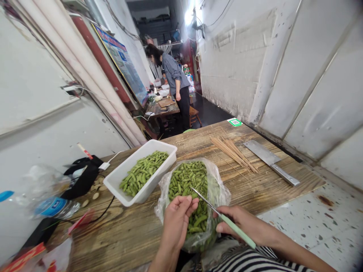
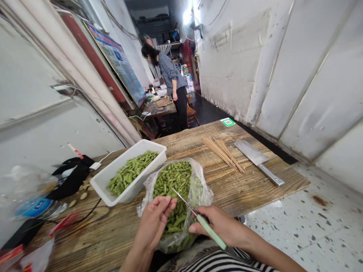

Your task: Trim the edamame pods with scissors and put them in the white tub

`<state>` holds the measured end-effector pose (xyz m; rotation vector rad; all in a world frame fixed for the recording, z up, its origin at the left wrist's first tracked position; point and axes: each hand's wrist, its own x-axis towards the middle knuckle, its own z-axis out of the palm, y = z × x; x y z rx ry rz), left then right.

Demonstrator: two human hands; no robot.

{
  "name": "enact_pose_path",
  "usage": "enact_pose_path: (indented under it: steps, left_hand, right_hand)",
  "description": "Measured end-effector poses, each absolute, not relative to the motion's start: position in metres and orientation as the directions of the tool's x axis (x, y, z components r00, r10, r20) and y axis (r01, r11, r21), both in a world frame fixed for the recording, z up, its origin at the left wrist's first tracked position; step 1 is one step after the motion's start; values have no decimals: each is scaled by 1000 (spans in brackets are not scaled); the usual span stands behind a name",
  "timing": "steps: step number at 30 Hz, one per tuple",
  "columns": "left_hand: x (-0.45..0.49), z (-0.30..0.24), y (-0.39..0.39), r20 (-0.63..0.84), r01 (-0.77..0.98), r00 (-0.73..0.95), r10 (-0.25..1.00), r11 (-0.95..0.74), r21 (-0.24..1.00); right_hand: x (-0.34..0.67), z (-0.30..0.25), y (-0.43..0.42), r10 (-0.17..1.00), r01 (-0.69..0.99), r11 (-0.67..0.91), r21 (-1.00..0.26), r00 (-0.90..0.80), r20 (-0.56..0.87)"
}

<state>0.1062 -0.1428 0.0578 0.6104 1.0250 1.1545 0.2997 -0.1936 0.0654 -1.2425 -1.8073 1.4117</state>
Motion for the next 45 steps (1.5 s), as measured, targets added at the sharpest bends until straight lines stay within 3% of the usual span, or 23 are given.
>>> enact_pose_path:
  steps: [3,5,7,9,10,12,14,15,17,20,24,29,31,36,45]
  left_hand:
    - [103,58,-141,-291,-397,19,956,275,876]
    - [90,62,-131,-179,-305,-115,977,136,943]
    - [67,70,-114,35,-113,-352,936,-79,990]
    - [41,78,-96,309,170,-539,783,-259,951]
    - [29,82,-89,412,331,-534,738,-266,906]
    - [17,84,-85,520,633,-368,771,-203,747]
    - [23,81,-95,506,776,-109,855,-246,581]
    - [32,78,-103,446,783,53,894,-314,536]
    - [55,71,-123,186,727,400,897,-435,531]
    - [84,66,-141,-116,717,598,793,-465,519]
    - [90,71,-139,-194,725,606,771,-435,534]
    - [79,74,-131,-205,559,482,852,-119,820]
    - [77,73,-131,-231,480,437,869,-8,877]
    - [79,70,-132,-231,361,316,920,108,926]
    - [79,66,-132,-320,177,317,893,276,945]
  right_hand:
    - [299,56,-193,891,273,-67,-960,-416,-180]
    - [299,53,-194,880,223,-151,-963,-413,-234]
    - [300,53,-194,872,208,-201,-957,-408,-272]
    - [301,56,-194,875,229,-193,-954,-399,-273]
    - [301,57,-193,881,245,-173,-954,-394,-261]
    - [300,58,-192,893,272,-134,-953,-384,-236]
    - [300,58,-191,901,285,-108,-952,-376,-215]
    - [299,57,-191,904,286,-100,-953,-374,-207]
    - [299,57,-190,906,284,-92,-954,-373,-199]
    - [300,59,-189,911,305,-76,-949,-367,-191]
    - [302,61,-190,907,339,-38,-940,-383,-174]
    - [305,65,-191,882,374,30,-927,-446,-151]
    - [307,68,-191,866,381,58,-923,-480,-143]
    - [308,73,-191,835,378,55,-924,-524,-165]
    - [308,71,-189,834,384,26,-923,-517,-191]
